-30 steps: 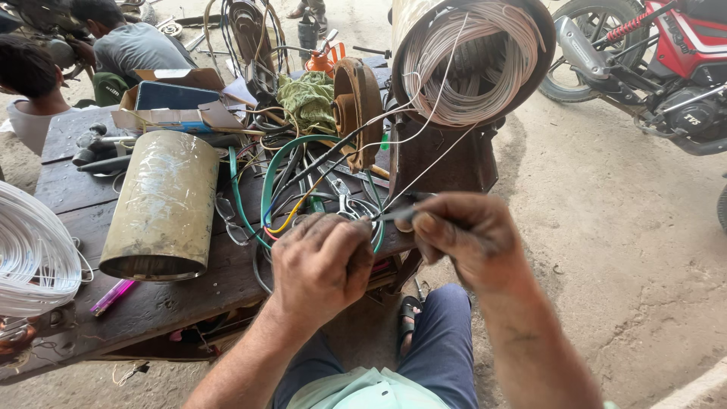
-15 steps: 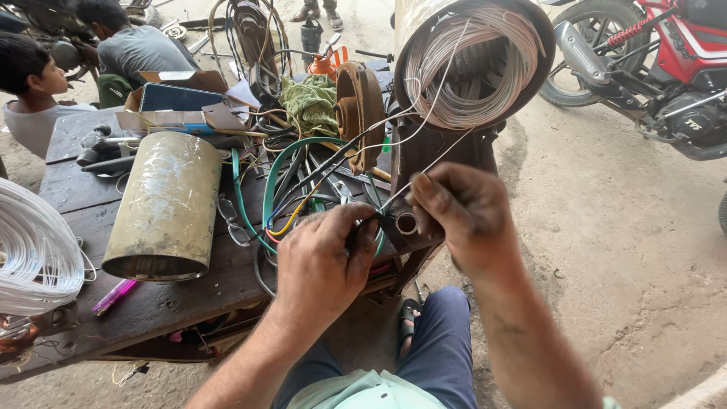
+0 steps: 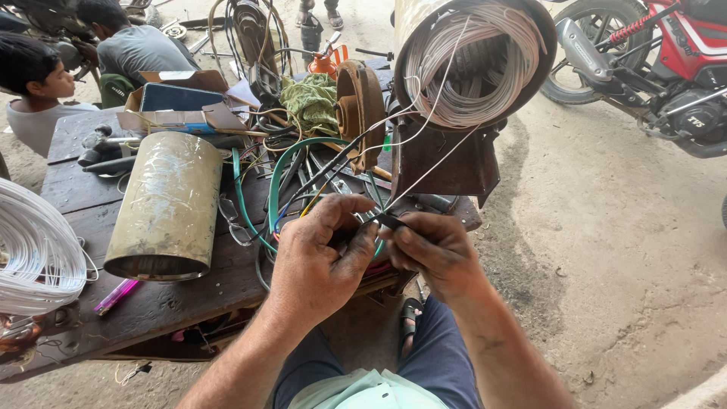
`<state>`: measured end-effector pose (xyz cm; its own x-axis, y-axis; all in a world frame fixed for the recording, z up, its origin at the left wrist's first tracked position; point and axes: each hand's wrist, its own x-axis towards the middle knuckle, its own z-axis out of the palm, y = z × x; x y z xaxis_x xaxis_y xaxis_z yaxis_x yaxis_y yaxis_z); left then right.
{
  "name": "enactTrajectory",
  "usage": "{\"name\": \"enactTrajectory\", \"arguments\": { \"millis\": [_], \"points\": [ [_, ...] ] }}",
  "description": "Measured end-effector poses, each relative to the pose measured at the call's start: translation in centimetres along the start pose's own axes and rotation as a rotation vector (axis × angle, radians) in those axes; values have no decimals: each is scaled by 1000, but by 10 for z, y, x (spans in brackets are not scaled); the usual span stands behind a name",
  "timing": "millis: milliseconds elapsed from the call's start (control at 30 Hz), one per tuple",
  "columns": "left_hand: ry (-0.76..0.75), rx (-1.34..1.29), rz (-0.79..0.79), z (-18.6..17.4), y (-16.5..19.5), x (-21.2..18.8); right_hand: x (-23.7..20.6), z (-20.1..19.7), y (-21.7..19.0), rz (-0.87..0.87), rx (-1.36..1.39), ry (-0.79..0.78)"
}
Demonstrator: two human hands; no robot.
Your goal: The person strips insulation from multiple colored wires using a knife, twists the exposed strands, and wraps the connections with electrical tape. The person uses pliers to cut and adjust the wires while working at a cluttered workbench.
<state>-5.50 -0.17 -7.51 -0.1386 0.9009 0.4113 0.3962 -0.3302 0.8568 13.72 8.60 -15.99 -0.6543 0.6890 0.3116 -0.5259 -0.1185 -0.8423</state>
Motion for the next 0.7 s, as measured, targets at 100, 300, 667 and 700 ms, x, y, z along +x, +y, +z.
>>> {"name": "enactTrajectory", "arguments": {
  "millis": [100, 300, 667, 700],
  "points": [
    [58, 92, 137, 2, -10, 1, -15, -8, -12, -21, -64, 128],
    [169, 369, 497, 10, -18, -4, 15, 15, -61, -132, -428, -7],
    [214, 659, 523, 14, -5, -4, 64, 42, -97, 69, -1111, 15],
    [205, 594, 477, 14, -5, -3, 56, 35, -93, 37, -992, 28]
  ]
}}
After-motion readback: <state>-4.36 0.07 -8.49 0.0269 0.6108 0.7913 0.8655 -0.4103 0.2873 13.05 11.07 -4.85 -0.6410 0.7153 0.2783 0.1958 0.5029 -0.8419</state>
